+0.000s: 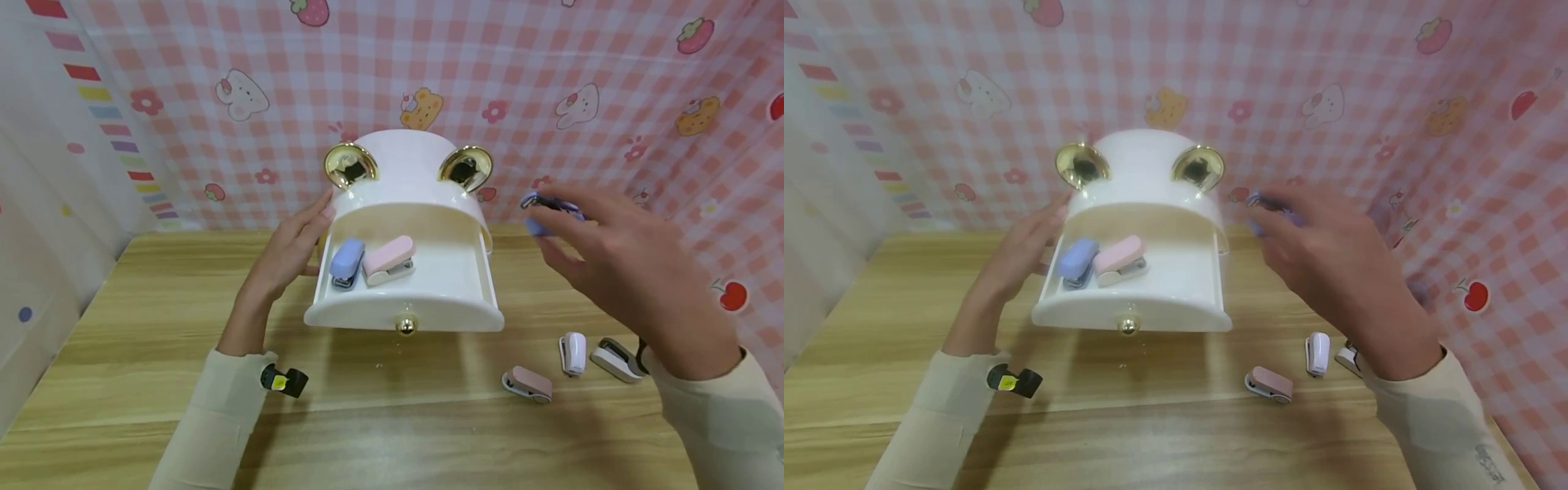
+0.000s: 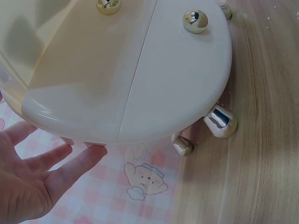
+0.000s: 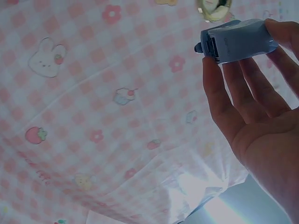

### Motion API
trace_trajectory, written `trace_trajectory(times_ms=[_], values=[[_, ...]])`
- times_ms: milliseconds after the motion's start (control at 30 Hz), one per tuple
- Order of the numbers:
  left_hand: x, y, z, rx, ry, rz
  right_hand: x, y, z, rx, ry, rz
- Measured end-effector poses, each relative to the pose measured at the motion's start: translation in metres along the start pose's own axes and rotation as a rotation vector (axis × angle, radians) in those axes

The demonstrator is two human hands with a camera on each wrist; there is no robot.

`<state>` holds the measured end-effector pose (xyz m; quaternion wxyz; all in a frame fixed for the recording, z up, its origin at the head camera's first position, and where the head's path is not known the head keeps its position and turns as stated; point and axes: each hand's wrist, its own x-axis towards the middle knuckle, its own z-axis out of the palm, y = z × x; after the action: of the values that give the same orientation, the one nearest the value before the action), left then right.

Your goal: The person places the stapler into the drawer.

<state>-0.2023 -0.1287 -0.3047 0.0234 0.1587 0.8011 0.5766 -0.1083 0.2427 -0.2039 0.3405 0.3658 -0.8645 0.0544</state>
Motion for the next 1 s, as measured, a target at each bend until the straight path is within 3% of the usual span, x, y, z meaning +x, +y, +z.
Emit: trace_trajectory(times_ms=[267,567,700,1000], values=[[-0.001,0.000,0.000,-0.006,0.003,-0.011,0.021,-0.014,0.012,0.060,0.003,-0.131],[-0.002,-0.001,-0.001,-0.013,0.006,-0.006,0.036,-0.021,0.028,0.162,-0.035,-0.221],[-0.001,-0.002,0.000,-0.033,-0.003,0.008,0.039,-0.021,0.041,0.240,-0.087,-0.240],[-0.001,-0.001,-0.001,-0.037,0.000,-0.004,0.043,-0.017,0.072,0.300,-0.223,-0.230]])
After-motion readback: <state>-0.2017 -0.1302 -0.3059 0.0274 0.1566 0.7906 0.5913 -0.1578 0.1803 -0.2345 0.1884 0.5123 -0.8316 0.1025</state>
